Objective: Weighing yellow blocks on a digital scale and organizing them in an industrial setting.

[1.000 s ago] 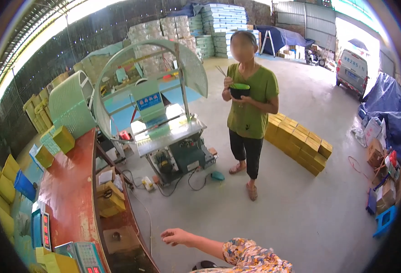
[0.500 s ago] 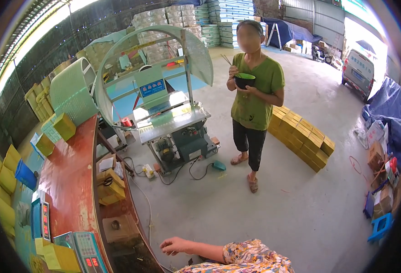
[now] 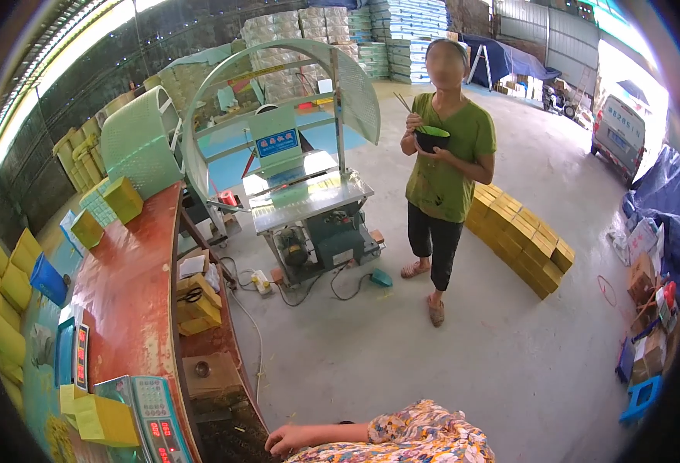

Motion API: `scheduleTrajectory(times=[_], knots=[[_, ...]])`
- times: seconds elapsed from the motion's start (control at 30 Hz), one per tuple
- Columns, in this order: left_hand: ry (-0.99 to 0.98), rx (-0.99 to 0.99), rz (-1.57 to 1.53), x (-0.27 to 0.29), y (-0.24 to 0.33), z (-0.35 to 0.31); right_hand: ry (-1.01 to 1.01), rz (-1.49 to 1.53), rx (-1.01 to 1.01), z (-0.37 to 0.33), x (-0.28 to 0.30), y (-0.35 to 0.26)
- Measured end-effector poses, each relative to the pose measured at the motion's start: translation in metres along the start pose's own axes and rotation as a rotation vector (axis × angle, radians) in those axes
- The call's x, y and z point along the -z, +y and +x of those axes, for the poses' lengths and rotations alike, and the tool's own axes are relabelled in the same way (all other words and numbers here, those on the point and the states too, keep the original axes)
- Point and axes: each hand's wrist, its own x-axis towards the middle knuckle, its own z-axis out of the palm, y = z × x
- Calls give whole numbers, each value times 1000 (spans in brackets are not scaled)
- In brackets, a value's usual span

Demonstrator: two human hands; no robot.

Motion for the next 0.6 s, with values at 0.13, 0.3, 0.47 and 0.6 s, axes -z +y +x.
scheduleTrajectory(times=[0.13, 0.3, 0.47, 0.6], knots=[[-27, 25, -96, -1, -1, 2, -115, -54, 25, 18, -23, -6], [-108, -290, -225, 11, -2, 3, -101, -64, 122, 34, -56, -23], [-133, -303, -181, -8, -29, 2, -168, -157, 100, 73, -69, 4], [-63, -445, -20, 15, -2, 0, -224, -266, 224, 97, -65, 28]])
